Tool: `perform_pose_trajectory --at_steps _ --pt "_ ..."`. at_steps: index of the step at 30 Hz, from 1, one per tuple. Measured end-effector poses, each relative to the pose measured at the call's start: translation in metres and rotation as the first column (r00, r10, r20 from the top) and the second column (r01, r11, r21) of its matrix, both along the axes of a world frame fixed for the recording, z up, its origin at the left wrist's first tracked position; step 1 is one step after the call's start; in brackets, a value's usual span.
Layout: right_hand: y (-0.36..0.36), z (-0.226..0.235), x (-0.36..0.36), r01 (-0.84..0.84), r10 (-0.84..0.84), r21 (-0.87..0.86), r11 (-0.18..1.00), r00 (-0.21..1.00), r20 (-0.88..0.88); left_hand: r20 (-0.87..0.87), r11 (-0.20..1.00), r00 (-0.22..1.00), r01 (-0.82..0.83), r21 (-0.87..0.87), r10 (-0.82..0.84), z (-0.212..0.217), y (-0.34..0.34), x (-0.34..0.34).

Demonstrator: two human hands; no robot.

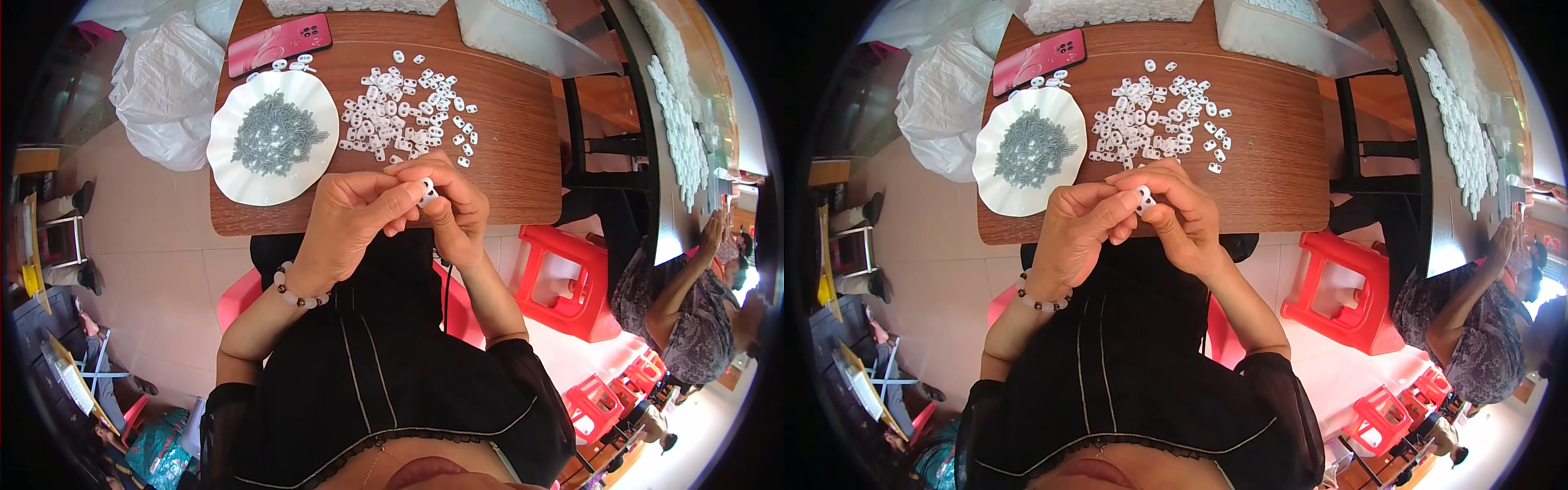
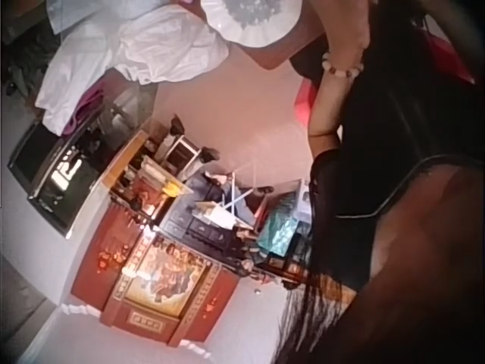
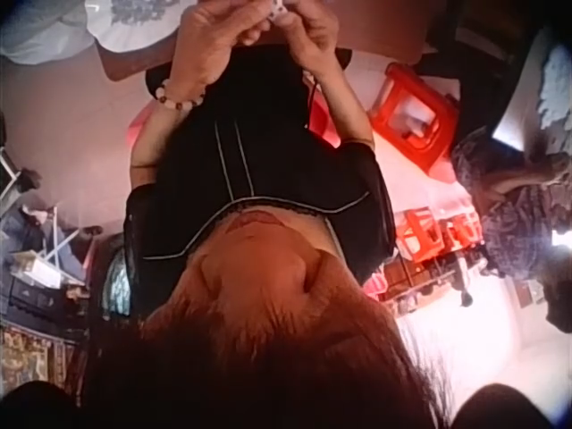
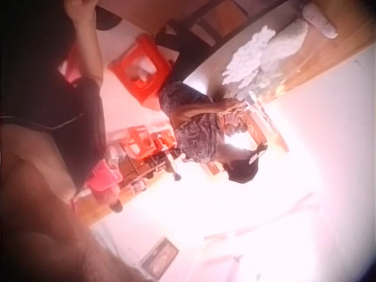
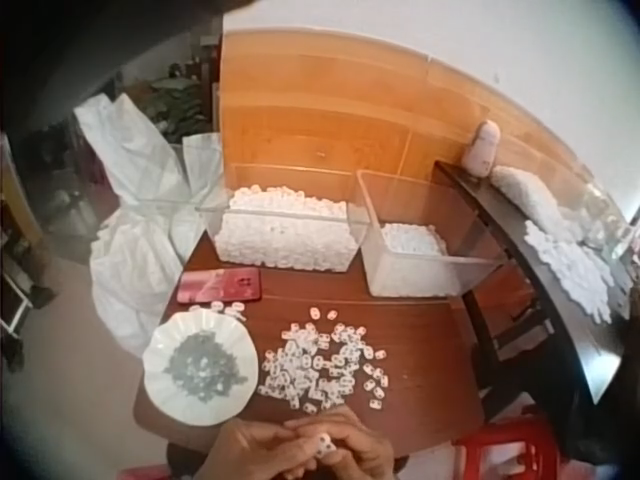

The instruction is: Manual assembly of small white plastic components by inserting black pins into them.

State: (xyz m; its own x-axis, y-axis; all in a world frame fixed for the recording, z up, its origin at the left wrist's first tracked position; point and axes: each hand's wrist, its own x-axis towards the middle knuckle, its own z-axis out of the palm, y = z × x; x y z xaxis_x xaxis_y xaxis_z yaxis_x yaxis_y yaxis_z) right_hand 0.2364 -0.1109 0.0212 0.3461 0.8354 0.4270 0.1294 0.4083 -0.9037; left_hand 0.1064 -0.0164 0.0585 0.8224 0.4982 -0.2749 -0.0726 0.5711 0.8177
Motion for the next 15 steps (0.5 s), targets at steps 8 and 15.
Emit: perform_pose_trajectory --at_steps 8,15 --pt "-0.0013 0.0051 -0.0029 0.056 -0.056 -0.007 0.998 0.997 0.046 -0.012 1.0 1.0 0.002 -0.029 -0.002 0.0002 -0.0018 -0.0014" --pt "-0.0015 0.007 -0.0042 0.035 -0.035 0.004 0.999 0.999 0.039 -0.012 0.998 1.0 -0.027 -0.054 0.027 0.0013 -0.0049 -0.0023"
